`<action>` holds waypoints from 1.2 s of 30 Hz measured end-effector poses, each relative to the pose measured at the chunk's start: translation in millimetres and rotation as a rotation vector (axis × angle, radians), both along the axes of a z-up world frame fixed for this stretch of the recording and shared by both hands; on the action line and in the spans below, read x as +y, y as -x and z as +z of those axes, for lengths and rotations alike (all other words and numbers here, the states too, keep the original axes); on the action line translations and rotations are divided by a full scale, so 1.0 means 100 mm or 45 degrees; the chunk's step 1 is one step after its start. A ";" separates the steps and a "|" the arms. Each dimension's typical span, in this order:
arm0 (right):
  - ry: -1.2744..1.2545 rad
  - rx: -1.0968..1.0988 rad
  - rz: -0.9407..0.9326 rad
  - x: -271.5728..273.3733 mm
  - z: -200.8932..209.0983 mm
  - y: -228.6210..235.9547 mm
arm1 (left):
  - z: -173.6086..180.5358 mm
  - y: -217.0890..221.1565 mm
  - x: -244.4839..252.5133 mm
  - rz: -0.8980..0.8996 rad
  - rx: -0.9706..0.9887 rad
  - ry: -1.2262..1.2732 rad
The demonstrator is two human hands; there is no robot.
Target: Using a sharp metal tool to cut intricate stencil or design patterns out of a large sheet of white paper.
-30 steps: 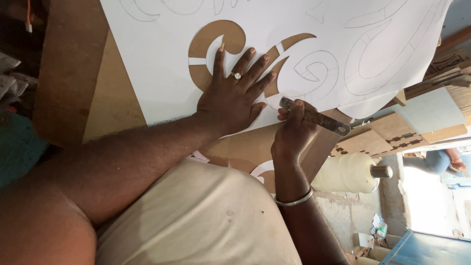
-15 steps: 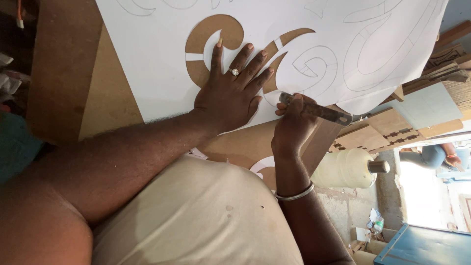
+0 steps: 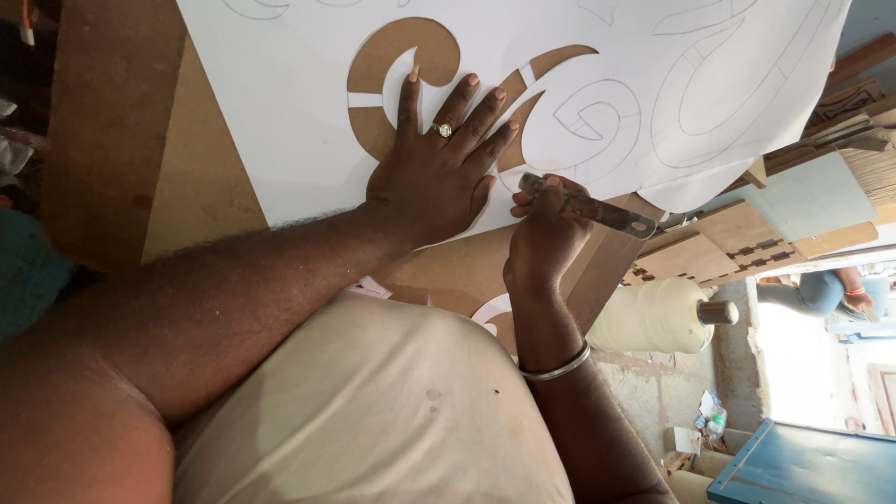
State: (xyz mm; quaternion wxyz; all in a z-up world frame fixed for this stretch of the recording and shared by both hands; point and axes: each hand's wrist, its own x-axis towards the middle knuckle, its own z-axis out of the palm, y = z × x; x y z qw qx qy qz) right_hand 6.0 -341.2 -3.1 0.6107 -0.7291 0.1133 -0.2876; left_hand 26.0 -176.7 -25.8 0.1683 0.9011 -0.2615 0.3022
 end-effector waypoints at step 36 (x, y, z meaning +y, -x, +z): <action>-0.085 -0.064 0.224 -0.25 -0.19 0.21 | 0.08 0.02 0.11 -0.079 0.075 -0.041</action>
